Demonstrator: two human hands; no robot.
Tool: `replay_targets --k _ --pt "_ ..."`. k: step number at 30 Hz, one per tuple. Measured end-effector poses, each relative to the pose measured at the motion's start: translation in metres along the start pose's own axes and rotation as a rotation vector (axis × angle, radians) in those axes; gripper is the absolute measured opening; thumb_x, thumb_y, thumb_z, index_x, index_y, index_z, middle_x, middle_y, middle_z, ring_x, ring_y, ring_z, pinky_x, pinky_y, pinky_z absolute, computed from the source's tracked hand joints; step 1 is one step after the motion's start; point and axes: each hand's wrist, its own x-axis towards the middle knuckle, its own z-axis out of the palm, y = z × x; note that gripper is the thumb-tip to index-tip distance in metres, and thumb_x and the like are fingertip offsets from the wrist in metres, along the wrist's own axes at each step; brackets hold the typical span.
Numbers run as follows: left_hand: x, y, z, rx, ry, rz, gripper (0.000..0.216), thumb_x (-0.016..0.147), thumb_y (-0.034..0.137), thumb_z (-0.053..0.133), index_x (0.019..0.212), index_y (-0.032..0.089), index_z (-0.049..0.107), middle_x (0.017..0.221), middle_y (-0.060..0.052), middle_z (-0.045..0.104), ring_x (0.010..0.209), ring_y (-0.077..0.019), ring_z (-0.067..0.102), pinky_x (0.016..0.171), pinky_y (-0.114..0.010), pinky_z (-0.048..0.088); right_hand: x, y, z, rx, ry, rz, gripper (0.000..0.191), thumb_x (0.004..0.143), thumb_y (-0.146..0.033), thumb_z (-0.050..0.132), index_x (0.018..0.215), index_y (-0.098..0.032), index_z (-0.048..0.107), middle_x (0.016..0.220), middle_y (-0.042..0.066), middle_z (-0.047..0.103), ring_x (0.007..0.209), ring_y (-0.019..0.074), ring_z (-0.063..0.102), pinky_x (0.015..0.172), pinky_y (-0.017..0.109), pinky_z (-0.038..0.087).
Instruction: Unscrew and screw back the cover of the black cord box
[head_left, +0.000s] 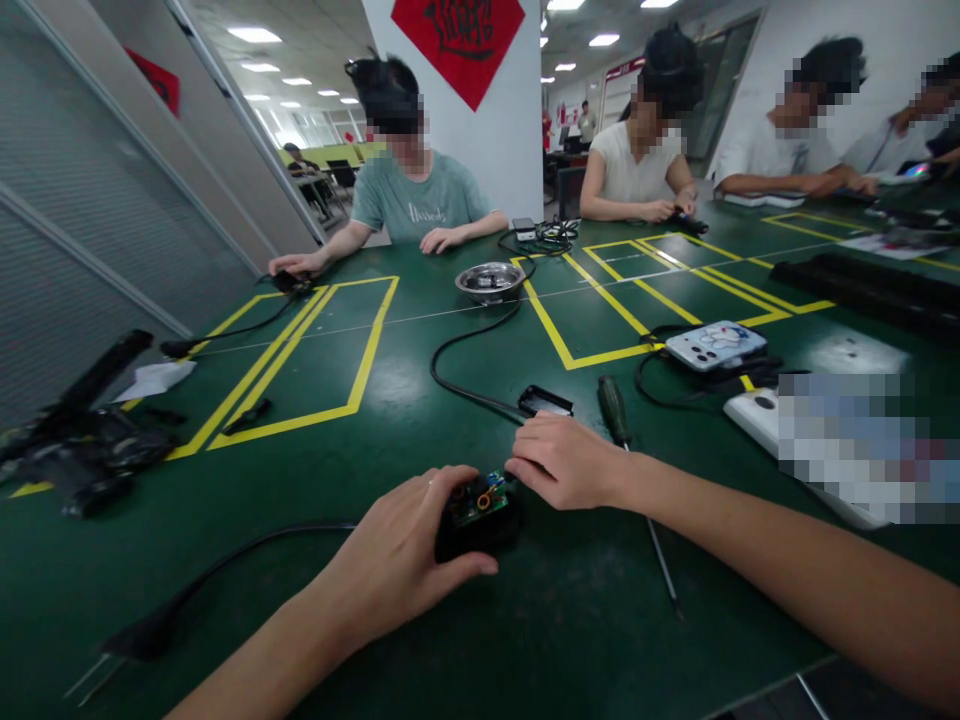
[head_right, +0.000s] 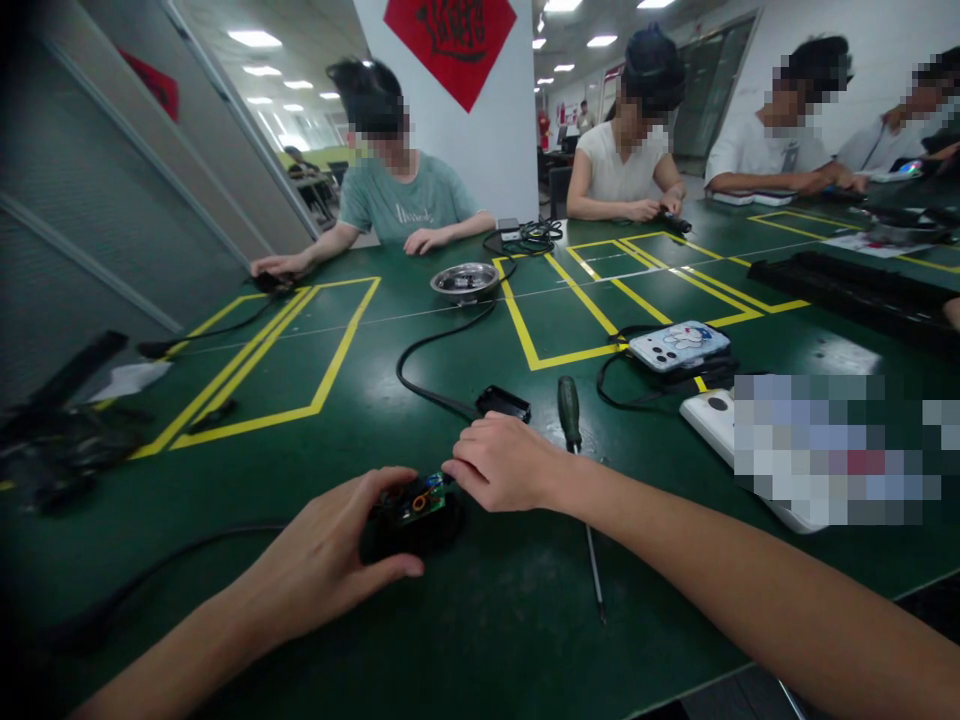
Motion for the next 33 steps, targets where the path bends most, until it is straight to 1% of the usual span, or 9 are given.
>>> replay_targets --k 2,5,7,12,17,22,26,30,33 --pt "0.001 -0.001 0.003 0.006 0.0 0.024 0.07 0.083 0.057 0.063 0.137 0.024 0.034 0.12 -0.011 0.061 0.107 -0.0273 0.063 0.09 -0.043 0.052 0.0 0.001 0.001 -0.032 -0.009 -0.013 0.035 0.097 -0.031 0.041 0.076 -0.014 0.062 0.075 0.006 0.065 0.074 0.0154 0.055 0.077 0.032 0.036" --pt "0.004 -0.003 0.005 0.015 -0.017 0.022 0.053 0.088 0.045 0.059 0.134 0.024 0.041 0.119 -0.009 0.061 0.104 -0.0247 0.063 0.09 -0.041 0.052 -0.001 0.002 0.002 -0.065 -0.036 -0.027 0.035 0.096 -0.032 0.042 0.075 -0.015 0.063 0.074 0.006 0.066 0.073 0.0159 0.056 0.076 0.032 0.036" --pt "0.006 -0.004 0.004 0.022 -0.033 0.018 0.045 0.09 0.042 0.057 0.13 0.024 0.047 0.119 -0.008 0.06 0.103 -0.0232 0.062 0.09 -0.04 0.052 -0.001 0.001 0.002 -0.079 -0.058 -0.018 0.036 0.096 -0.032 0.042 0.075 -0.015 0.064 0.074 0.006 0.066 0.073 0.0162 0.057 0.076 0.033 0.037" --pt "0.007 -0.006 0.002 0.037 -0.04 0.012 0.042 0.091 0.045 0.056 0.127 0.024 0.05 0.118 -0.007 0.058 0.102 -0.0223 0.06 0.089 -0.039 0.052 0.0 -0.006 0.001 -0.057 -0.1 0.0 0.034 0.097 -0.033 0.043 0.082 -0.014 0.066 0.08 0.007 0.07 0.075 0.0166 0.06 0.076 0.033 0.04" --pt "0.007 -0.007 0.003 0.045 -0.046 0.022 0.042 0.092 0.045 0.054 0.129 0.026 0.049 0.118 -0.007 0.057 0.102 -0.0223 0.059 0.088 -0.039 0.052 0.0 -0.011 0.001 -0.063 -0.151 0.004 0.036 0.098 -0.035 0.041 0.088 -0.013 0.068 0.083 0.008 0.069 0.078 0.0181 0.062 0.077 0.034 0.042" --pt "0.007 -0.007 0.001 0.061 -0.071 0.031 0.037 0.094 0.043 0.052 0.126 0.026 0.05 0.116 -0.007 0.056 0.098 -0.0216 0.059 0.084 -0.039 0.052 -0.002 -0.011 -0.01 0.049 -0.176 0.043 0.021 0.094 -0.027 0.048 0.096 -0.014 0.065 0.092 0.008 0.066 0.084 0.0175 0.061 0.077 0.032 0.045" --pt "0.007 -0.007 0.0 0.069 -0.066 0.042 0.036 0.094 0.042 0.052 0.126 0.025 0.051 0.117 -0.007 0.056 0.099 -0.022 0.058 0.085 -0.039 0.052 -0.002 -0.013 -0.015 0.116 -0.198 0.088 0.015 0.092 -0.021 0.05 0.09 -0.014 0.064 0.091 0.007 0.065 0.083 0.0161 0.059 0.076 0.03 0.046" --pt "0.007 -0.007 0.002 0.07 -0.059 0.061 0.035 0.094 0.041 0.052 0.125 0.025 0.051 0.118 -0.008 0.056 0.1 -0.0223 0.057 0.085 -0.039 0.052 -0.003 -0.014 -0.012 0.147 -0.201 0.136 0.015 0.092 -0.023 0.052 0.088 -0.015 0.064 0.09 0.007 0.065 0.083 0.0167 0.06 0.076 0.031 0.046" --pt "0.008 -0.008 0.003 0.061 -0.046 0.083 0.034 0.095 0.039 0.051 0.125 0.024 0.051 0.118 -0.008 0.056 0.101 -0.0226 0.056 0.085 -0.039 0.052 -0.003 -0.016 -0.009 0.117 -0.204 0.168 0.015 0.092 -0.025 0.052 0.088 -0.016 0.063 0.089 0.007 0.065 0.083 0.0175 0.06 0.075 0.032 0.045"
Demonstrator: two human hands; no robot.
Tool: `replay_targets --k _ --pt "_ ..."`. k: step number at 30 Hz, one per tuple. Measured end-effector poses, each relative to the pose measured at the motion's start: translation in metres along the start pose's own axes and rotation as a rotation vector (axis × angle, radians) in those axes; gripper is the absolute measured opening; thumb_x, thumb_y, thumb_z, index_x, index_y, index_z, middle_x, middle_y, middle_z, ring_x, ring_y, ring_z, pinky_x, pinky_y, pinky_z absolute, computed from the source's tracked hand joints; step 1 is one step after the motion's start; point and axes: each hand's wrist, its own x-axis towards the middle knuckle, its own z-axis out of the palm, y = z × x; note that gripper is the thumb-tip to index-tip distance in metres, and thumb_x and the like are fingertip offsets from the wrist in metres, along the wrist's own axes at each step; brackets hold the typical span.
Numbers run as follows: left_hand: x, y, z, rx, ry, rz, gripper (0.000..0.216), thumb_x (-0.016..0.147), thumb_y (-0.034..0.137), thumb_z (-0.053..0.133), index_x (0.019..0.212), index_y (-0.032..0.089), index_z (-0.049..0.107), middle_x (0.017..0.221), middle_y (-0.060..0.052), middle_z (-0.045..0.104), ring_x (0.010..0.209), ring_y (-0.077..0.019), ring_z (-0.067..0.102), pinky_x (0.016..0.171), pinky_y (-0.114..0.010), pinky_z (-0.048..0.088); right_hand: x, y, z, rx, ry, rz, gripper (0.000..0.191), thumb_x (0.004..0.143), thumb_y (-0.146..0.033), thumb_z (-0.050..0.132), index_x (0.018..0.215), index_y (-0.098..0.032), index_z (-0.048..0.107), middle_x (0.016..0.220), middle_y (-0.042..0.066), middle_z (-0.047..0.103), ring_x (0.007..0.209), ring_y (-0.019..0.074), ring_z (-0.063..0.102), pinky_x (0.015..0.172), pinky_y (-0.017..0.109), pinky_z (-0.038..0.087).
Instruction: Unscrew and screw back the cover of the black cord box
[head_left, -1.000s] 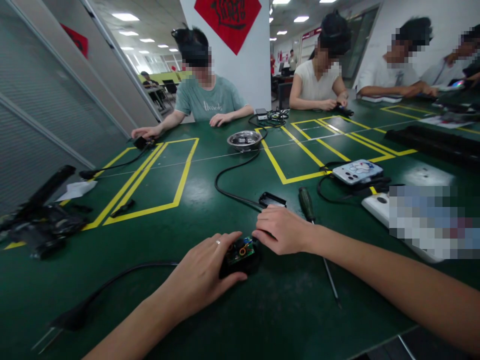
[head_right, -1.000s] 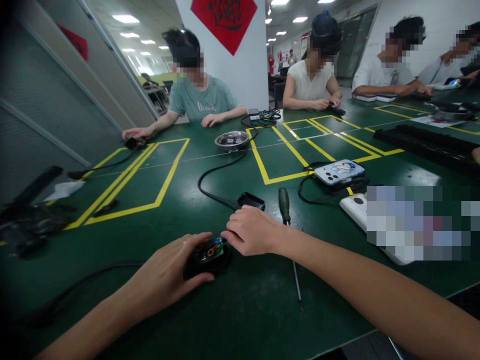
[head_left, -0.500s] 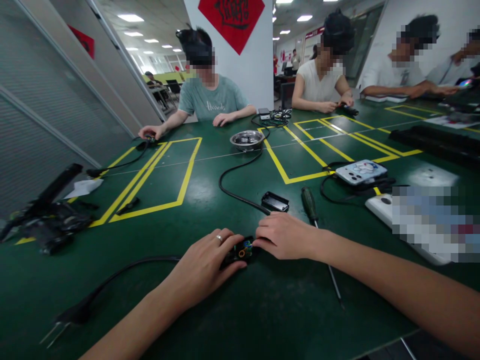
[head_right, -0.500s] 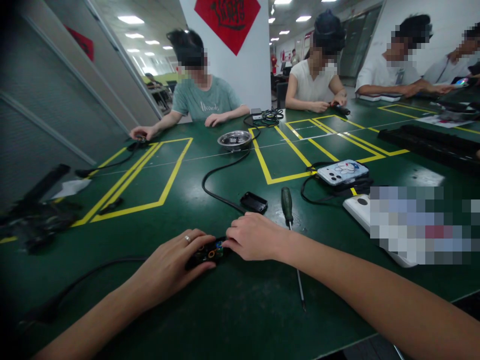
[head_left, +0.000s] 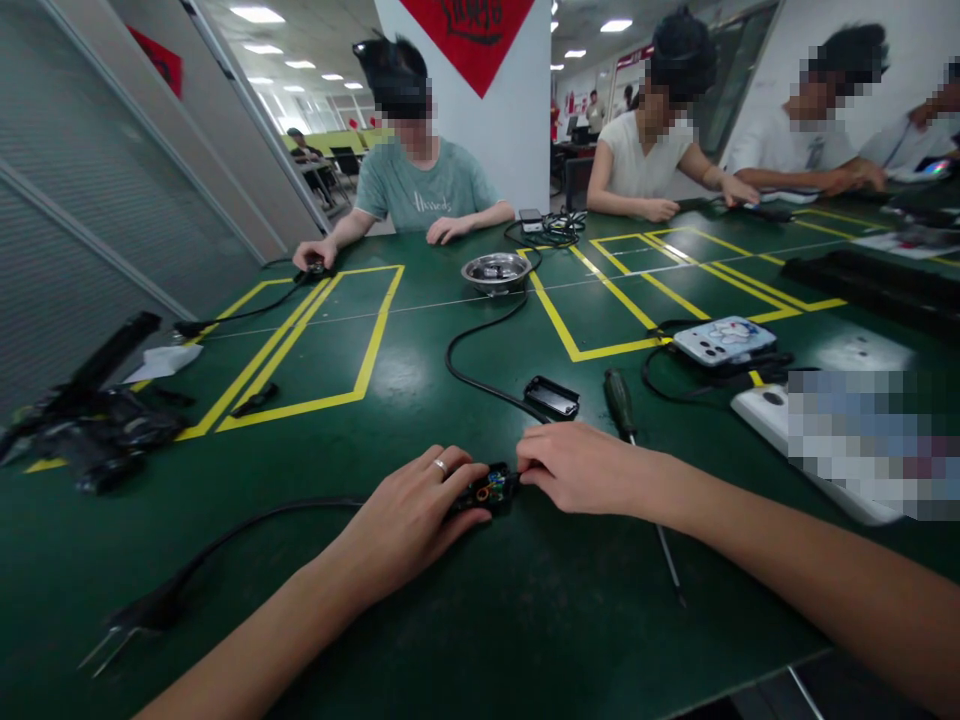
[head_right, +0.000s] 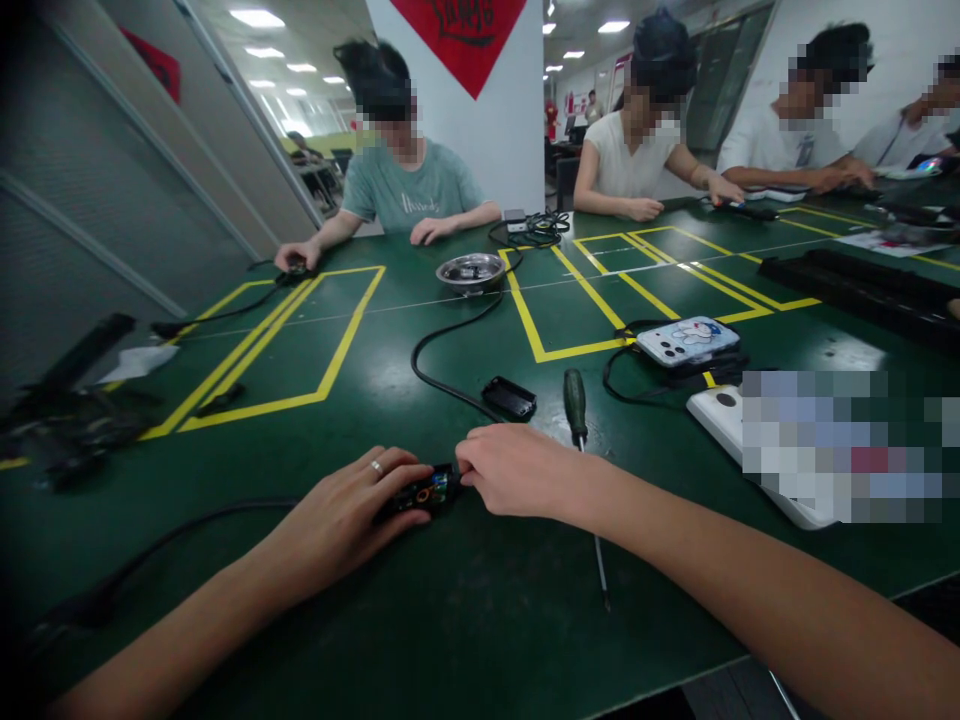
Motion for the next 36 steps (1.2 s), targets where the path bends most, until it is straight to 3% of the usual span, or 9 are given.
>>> replay_targets --k 7,12,17,22,26,36 --pt "0.001 0.0 -0.002 -0.014 -0.003 0.003 0.036 0.095 0.041 0.049 0.127 0.023 0.05 0.12 -0.009 0.056 0.104 -0.0232 0.057 0.089 -0.041 0.052 0.0 0.003 -0.006 -0.044 0.008 -0.024 0.022 0.093 -0.032 0.053 0.087 -0.017 0.067 0.087 0.005 0.065 0.079 0.016 0.059 0.072 0.031 0.044" --pt "-0.001 0.001 -0.001 -0.012 0.032 0.027 0.05 0.094 0.048 0.049 0.135 0.021 0.043 0.134 -0.013 0.05 0.118 -0.0264 0.053 0.101 -0.046 0.047 0.005 0.026 -0.011 -0.302 0.222 0.153 0.029 0.095 -0.034 0.049 0.103 -0.014 0.068 0.102 0.012 0.063 0.1 0.0236 0.056 0.086 0.038 0.045" --pt "-0.002 0.002 0.003 0.063 0.085 0.061 0.06 0.095 0.05 0.046 0.145 0.02 0.032 0.156 -0.013 0.027 0.141 -0.0299 0.033 0.112 -0.05 0.037 0.005 0.045 -0.008 -0.437 0.122 0.259 0.028 0.095 -0.025 0.045 0.104 -0.012 0.068 0.105 0.016 0.061 0.1 0.0261 0.058 0.081 0.038 0.048" --pt "0.0 0.003 0.008 0.14 0.015 0.039 0.062 0.097 0.052 0.04 0.149 0.021 0.028 0.16 -0.011 0.02 0.145 -0.0297 0.027 0.116 -0.05 0.033 0.0 0.041 -0.007 -0.461 0.104 0.308 0.027 0.092 -0.024 0.046 0.1 -0.009 0.066 0.098 0.017 0.061 0.09 0.028 0.061 0.071 0.039 0.049" --pt "0.001 0.005 0.008 0.168 -0.028 0.024 0.064 0.097 0.053 0.037 0.152 0.022 0.024 0.162 -0.01 0.015 0.146 -0.0298 0.023 0.116 -0.051 0.031 0.0 0.038 -0.008 -0.444 0.123 0.348 0.028 0.091 -0.027 0.047 0.102 -0.008 0.065 0.101 0.017 0.061 0.095 0.0303 0.06 0.074 0.041 0.05" --pt "-0.001 0.003 0.006 0.096 -0.035 0.008 0.062 0.097 0.051 0.039 0.151 0.023 0.026 0.16 -0.009 0.021 0.142 -0.0279 0.033 0.115 -0.048 0.035 0.003 0.051 -0.023 -0.138 0.215 0.456 0.032 0.086 -0.037 0.053 0.104 -0.015 0.067 0.106 0.014 0.066 0.092 0.0276 0.063 0.076 0.04 0.049"
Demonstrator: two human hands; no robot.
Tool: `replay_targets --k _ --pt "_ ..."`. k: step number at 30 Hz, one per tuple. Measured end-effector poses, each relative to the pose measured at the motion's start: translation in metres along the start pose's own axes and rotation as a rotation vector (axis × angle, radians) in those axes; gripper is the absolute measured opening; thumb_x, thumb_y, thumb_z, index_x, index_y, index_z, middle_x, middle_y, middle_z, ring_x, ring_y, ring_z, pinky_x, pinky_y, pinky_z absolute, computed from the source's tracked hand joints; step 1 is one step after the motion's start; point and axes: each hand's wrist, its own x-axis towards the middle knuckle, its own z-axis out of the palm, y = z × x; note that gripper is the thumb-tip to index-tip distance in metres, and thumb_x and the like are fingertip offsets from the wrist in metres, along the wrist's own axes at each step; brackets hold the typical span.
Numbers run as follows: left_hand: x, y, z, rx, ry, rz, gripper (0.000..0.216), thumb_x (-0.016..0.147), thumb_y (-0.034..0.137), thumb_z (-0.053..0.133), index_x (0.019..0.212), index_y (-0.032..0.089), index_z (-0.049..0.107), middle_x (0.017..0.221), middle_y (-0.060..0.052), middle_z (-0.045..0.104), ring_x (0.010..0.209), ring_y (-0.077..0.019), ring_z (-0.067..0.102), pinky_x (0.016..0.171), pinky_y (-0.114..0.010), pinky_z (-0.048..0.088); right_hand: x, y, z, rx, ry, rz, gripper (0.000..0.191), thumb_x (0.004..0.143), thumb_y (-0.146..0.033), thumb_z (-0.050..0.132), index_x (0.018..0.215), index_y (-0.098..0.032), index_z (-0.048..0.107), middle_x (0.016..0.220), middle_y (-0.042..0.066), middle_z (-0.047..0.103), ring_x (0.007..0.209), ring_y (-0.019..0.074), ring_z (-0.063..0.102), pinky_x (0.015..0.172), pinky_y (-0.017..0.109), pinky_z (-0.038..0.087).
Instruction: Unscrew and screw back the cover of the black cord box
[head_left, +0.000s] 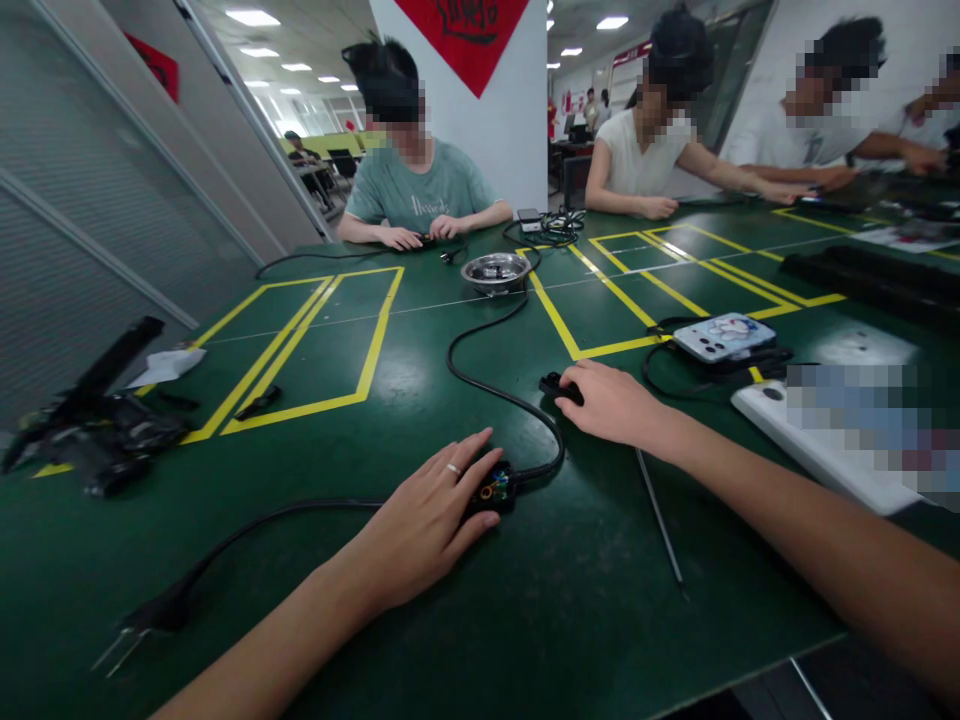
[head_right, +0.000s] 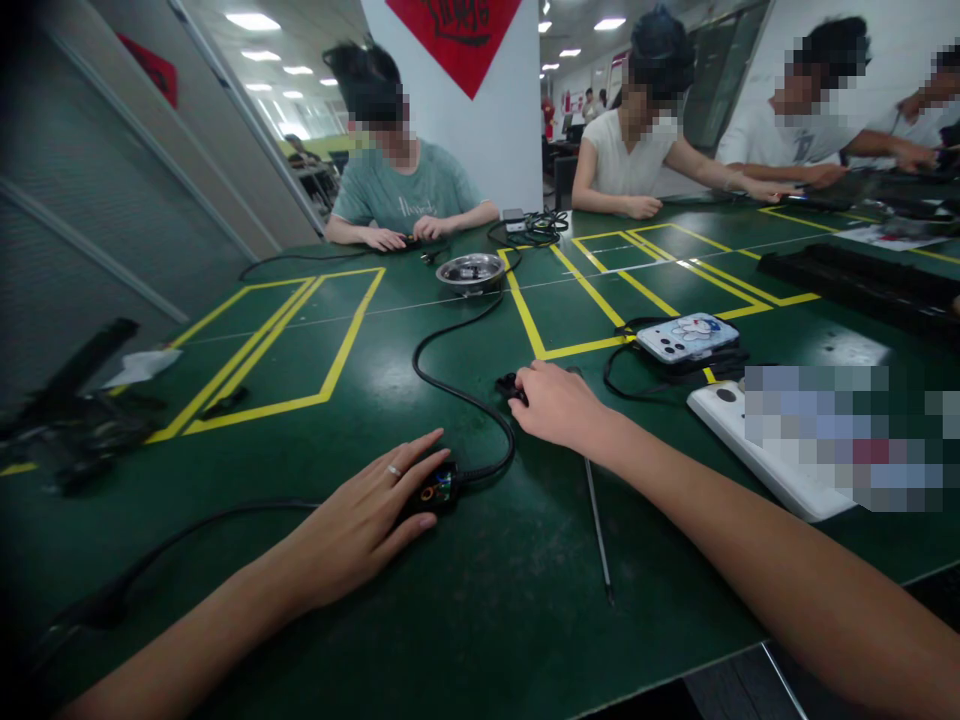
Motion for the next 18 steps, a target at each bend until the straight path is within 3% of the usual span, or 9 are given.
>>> replay_targets --k 6,9,12,15,18 --pt "-0.002 -0.008 -0.005 -0.05 0.009 -0.011 0.07 0.093 0.057 0.045 0.151 0.022 0.024 0.159 -0.012 0.023 0.139 -0.0294 0.038 0.111 -0.048 0.038 0.013 0.013 -0.011 0.337 0.048 0.143 0.027 0.085 -0.033 0.051 0.098 -0.017 0.068 0.091 0.007 0.071 0.081 0.0198 0.064 0.071 0.031 0.047" --pt "-0.007 -0.022 -0.016 -0.077 0.043 -0.067 0.062 0.093 0.053 0.048 0.145 0.023 0.034 0.148 -0.011 0.042 0.131 -0.0279 0.046 0.109 -0.047 0.04 0.019 0.017 -0.011 0.522 0.066 0.237 0.032 0.088 -0.032 0.04 0.099 -0.015 0.065 0.085 0.008 0.07 0.072 0.0185 0.065 0.059 0.028 0.047" --pt "-0.012 -0.039 -0.03 -0.116 0.062 -0.113 0.044 0.093 0.049 0.049 0.129 0.023 0.052 0.126 -0.009 0.058 0.115 -0.0258 0.056 0.1 -0.044 0.046 0.021 0.015 -0.009 0.698 0.065 0.305 0.037 0.09 -0.031 0.033 0.112 -0.014 0.058 0.083 0.009 0.07 0.061 0.0168 0.063 0.05 0.026 0.046" --pt "-0.015 -0.051 -0.038 -0.187 0.011 -0.134 0.033 0.094 0.047 0.049 0.112 0.022 0.06 0.11 -0.007 0.062 0.1 -0.0224 0.06 0.088 -0.038 0.049 0.019 0.006 -0.009 0.829 0.049 0.321 0.041 0.09 -0.03 0.033 0.124 -0.014 0.05 0.082 0.009 0.071 0.055 0.0149 0.061 0.047 0.026 0.045" --pt "-0.015 -0.053 -0.039 -0.271 -0.106 -0.152 0.027 0.094 0.045 0.049 0.103 0.023 0.063 0.099 -0.004 0.063 0.09 -0.0194 0.061 0.079 -0.034 0.049 0.011 -0.006 -0.011 1.006 -0.032 0.232 0.039 0.091 -0.028 0.037 0.122 -0.014 0.055 0.08 0.009 0.071 0.053 0.0134 0.06 0.047 0.025 0.044"
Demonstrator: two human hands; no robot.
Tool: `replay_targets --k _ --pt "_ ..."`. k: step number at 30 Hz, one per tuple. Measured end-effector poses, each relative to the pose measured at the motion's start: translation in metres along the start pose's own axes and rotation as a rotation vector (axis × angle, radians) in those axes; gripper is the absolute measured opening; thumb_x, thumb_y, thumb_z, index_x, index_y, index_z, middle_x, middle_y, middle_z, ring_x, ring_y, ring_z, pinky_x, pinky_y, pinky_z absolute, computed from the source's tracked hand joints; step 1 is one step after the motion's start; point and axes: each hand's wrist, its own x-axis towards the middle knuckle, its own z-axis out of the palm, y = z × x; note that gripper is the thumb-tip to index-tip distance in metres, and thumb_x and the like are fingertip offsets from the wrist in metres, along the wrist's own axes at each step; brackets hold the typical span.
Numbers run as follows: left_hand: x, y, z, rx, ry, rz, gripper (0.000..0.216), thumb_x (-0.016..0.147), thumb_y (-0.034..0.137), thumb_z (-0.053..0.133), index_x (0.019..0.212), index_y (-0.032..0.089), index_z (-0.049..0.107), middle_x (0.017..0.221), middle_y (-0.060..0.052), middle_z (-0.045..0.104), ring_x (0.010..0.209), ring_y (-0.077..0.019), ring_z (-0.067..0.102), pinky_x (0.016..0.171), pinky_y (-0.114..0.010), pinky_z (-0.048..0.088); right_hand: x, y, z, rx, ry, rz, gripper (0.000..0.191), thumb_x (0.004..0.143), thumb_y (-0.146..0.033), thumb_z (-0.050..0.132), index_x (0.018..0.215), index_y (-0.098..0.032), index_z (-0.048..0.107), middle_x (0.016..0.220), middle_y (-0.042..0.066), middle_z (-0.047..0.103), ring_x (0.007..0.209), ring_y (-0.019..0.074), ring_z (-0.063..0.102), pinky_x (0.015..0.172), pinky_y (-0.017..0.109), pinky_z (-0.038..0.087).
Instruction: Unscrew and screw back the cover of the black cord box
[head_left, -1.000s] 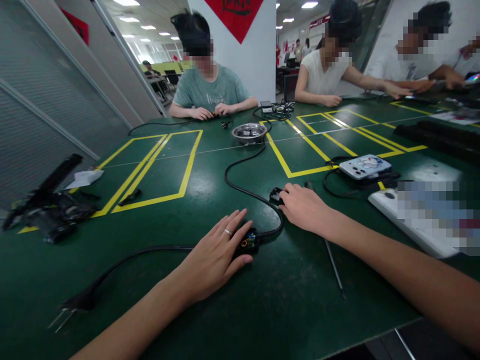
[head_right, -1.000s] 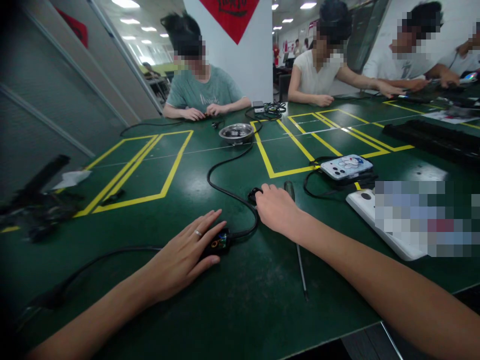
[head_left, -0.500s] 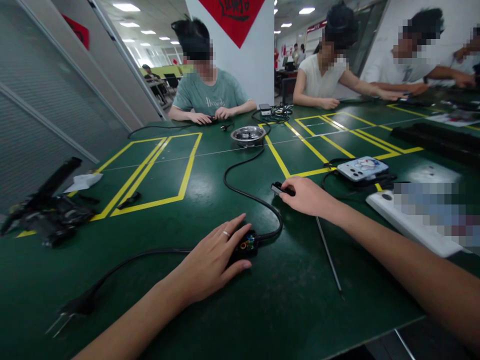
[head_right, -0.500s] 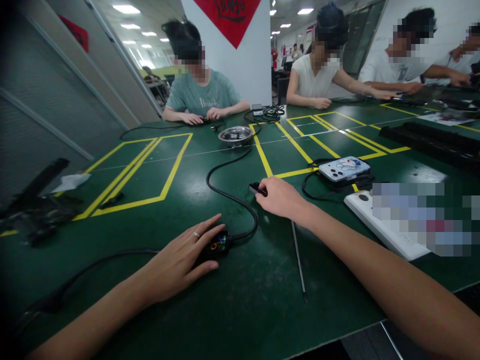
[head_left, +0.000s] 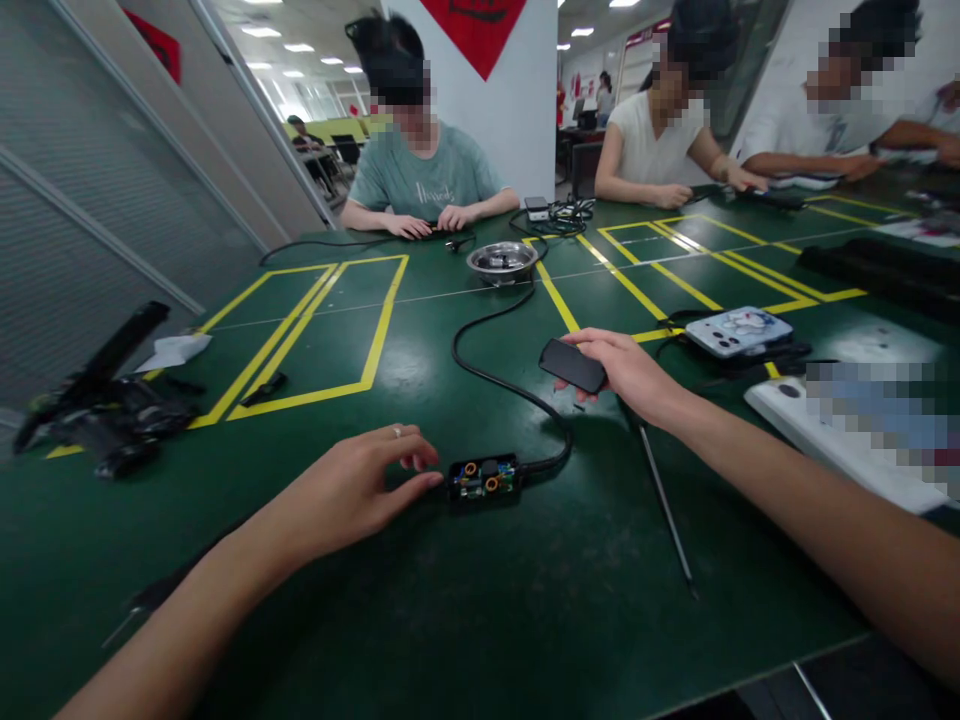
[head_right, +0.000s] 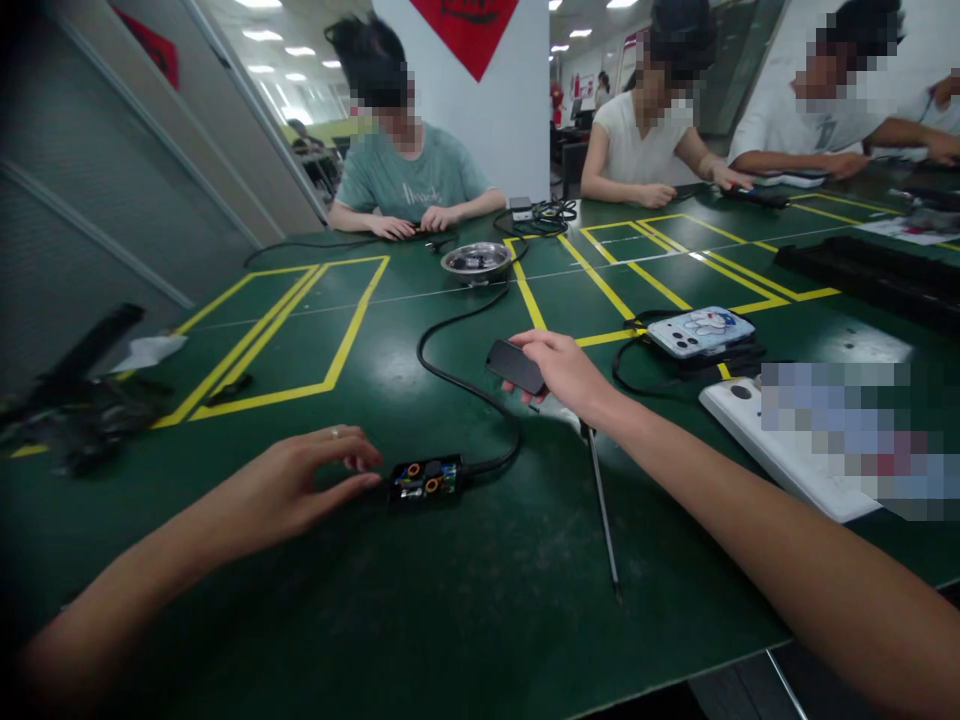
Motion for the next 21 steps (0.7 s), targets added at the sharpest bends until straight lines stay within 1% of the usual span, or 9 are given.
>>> replay_targets --k 3,6,8,10,12,14,16,18,21 --pt "0.002 0.004 0.002 -0.062 -0.094 -0.004 0.025 0.095 0.041 0.047 0.099 0.023 0.065 0.094 -0.003 0.063 0.083 -0.0172 0.06 0.074 -0.031 0.047 -0.013 -0.005 0.012 0.064 -0.215 -0.012 0.037 0.092 -0.028 0.043 0.121 -0.014 0.06 0.079 0.007 0.069 0.053 0.0119 0.06 0.048 0.024 0.044" --pt "0.003 0.009 0.004 -0.126 -0.121 -0.003 0.026 0.096 0.039 0.046 0.098 0.023 0.067 0.094 -0.003 0.063 0.08 -0.0158 0.06 0.072 -0.029 0.046 -0.025 -0.008 0.022 -0.096 -0.452 0.013 0.043 0.093 -0.032 0.046 0.132 -0.017 0.056 0.088 0.007 0.069 0.06 0.0127 0.063 0.055 0.027 0.048" --pt "0.004 0.01 0.003 -0.161 -0.124 -0.012 0.027 0.096 0.038 0.046 0.098 0.022 0.068 0.094 -0.003 0.064 0.079 -0.0152 0.059 0.071 -0.028 0.046 -0.03 -0.01 0.025 -0.254 -0.552 -0.045 0.052 0.088 -0.036 0.056 0.136 -0.018 0.052 0.104 0.009 0.069 0.074 0.0156 0.066 0.066 0.031 0.052" --pt "0.004 0.011 0.003 -0.188 -0.126 -0.017 0.028 0.096 0.038 0.046 0.099 0.022 0.069 0.094 -0.004 0.064 0.078 -0.0152 0.06 0.07 -0.028 0.046 -0.033 -0.01 0.025 -0.422 -0.557 -0.162 0.063 0.079 -0.04 0.069 0.136 -0.02 0.054 0.121 0.01 0.065 0.096 0.0212 0.064 0.082 0.036 0.051" --pt "0.004 0.011 0.003 -0.215 -0.122 -0.006 0.029 0.095 0.039 0.046 0.1 0.022 0.07 0.095 -0.004 0.064 0.078 -0.0156 0.06 0.07 -0.028 0.046 -0.036 -0.009 0.025 -0.572 -0.514 -0.267 0.063 0.075 -0.041 0.073 0.133 -0.021 0.057 0.126 0.01 0.062 0.109 0.0248 0.06 0.092 0.039 0.047" --pt "0.004 0.01 0.003 -0.238 -0.115 0.011 0.029 0.095 0.04 0.046 0.1 0.023 0.07 0.095 -0.004 0.064 0.079 -0.0162 0.06 0.07 -0.029 0.047 -0.038 -0.007 0.028 -0.674 -0.453 -0.319 0.053 0.08 -0.036 0.068 0.13 -0.02 0.058 0.121 0.01 0.064 0.108 0.0247 0.06 0.094 0.041 0.046" --pt "0.005 0.009 0.004 -0.25 -0.108 0.023 0.029 0.096 0.039 0.045 0.1 0.024 0.07 0.094 -0.004 0.065 0.08 -0.0167 0.06 0.072 -0.03 0.047 -0.042 -0.004 0.034 -0.717 -0.361 -0.351 0.046 0.083 -0.031 0.063 0.127 -0.02 0.059 0.119 0.01 0.065 0.107 0.0238 0.06 0.096 0.042 0.045" --pt "0.005 0.009 0.005 -0.259 -0.11 0.025 0.03 0.096 0.039 0.045 0.1 0.024 0.071 0.094 -0.004 0.065 0.08 -0.017 0.06 0.072 -0.03 0.048 -0.046 -0.001 0.043 -0.704 -0.276 -0.366 0.046 0.083 -0.034 0.063 0.127 -0.02 0.059 0.121 0.009 0.065 0.108 0.0239 0.059 0.098 0.043 0.044" --pt "0.007 0.009 0.006 -0.287 -0.12 0.022 0.031 0.095 0.039 0.045 0.099 0.023 0.071 0.094 -0.004 0.064 0.079 -0.0162 0.06 0.071 -0.028 0.048 -0.052 0.002 0.06 -0.651 -0.273 -0.408 0.05 0.084 -0.041 0.063 0.129 -0.019 0.056 0.122 0.009 0.064 0.109 0.0238 0.057 0.097 0.042 0.046"
